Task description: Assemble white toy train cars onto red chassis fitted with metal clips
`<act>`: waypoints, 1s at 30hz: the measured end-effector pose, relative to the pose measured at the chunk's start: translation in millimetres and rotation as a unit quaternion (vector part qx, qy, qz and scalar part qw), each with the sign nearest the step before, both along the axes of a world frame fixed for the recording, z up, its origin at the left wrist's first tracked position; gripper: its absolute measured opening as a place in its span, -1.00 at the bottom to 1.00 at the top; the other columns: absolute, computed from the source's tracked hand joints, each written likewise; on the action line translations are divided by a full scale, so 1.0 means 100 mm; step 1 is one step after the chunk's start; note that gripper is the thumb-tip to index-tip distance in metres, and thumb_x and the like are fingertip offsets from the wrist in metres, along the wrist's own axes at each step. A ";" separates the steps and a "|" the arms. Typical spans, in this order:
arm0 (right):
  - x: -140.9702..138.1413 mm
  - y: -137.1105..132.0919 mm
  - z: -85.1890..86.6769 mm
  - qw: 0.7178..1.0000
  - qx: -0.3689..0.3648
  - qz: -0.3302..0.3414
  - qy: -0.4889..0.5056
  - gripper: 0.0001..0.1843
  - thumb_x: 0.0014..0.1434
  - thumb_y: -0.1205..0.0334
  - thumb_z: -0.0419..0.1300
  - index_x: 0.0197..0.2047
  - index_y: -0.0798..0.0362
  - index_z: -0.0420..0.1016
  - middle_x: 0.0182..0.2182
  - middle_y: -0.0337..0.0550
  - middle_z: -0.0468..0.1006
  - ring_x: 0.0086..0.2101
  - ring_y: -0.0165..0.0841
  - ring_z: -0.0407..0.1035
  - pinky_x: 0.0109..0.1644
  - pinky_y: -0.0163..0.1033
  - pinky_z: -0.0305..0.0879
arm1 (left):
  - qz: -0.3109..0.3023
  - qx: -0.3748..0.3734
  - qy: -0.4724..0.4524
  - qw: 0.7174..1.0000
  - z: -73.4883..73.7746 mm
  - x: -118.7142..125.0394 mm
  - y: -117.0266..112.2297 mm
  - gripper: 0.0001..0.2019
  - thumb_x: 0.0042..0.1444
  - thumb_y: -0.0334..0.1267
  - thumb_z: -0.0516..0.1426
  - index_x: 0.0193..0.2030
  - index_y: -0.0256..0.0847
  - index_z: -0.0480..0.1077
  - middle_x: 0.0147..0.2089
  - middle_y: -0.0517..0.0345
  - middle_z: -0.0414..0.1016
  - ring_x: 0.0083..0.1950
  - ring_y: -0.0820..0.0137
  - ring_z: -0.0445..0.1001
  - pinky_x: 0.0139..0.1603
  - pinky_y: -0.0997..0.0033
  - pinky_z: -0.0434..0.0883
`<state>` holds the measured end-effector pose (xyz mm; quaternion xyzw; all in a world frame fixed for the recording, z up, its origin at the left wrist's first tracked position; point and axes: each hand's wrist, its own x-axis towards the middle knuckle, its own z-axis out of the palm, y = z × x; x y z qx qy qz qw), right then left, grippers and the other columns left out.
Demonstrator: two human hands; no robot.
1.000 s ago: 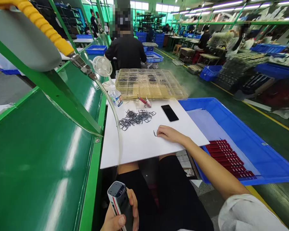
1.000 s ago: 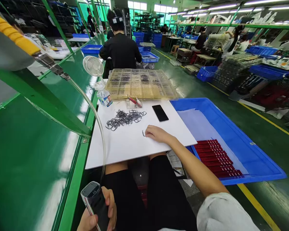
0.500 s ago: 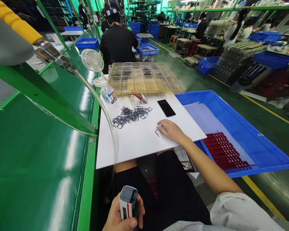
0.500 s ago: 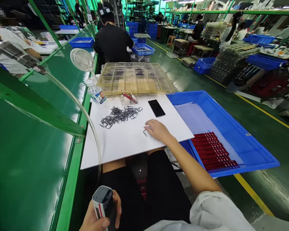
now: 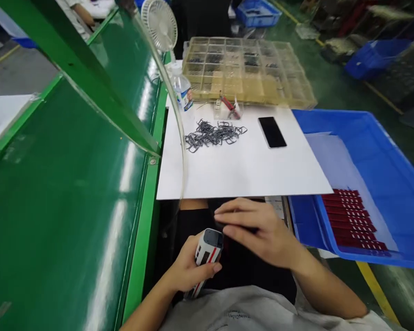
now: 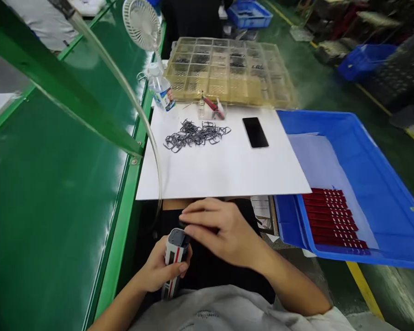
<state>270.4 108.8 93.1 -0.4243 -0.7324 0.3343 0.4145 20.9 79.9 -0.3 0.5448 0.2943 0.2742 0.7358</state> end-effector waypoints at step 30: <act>0.22 -0.80 -0.22 0.974 0.146 -0.019 -0.174 -0.24 0.50 0.46 0.14 0.68 0.00 0.19 0.31 0.07 0.67 0.24 -0.13 0.65 0.32 0.14 0.68 | -0.039 0.096 0.163 0.981 0.41 0.33 -0.13 -0.80 0.44 -0.13 0.28 -0.07 -0.20 0.42 -0.38 0.35 0.33 -0.42 0.51 0.21 -0.42 0.48 0.17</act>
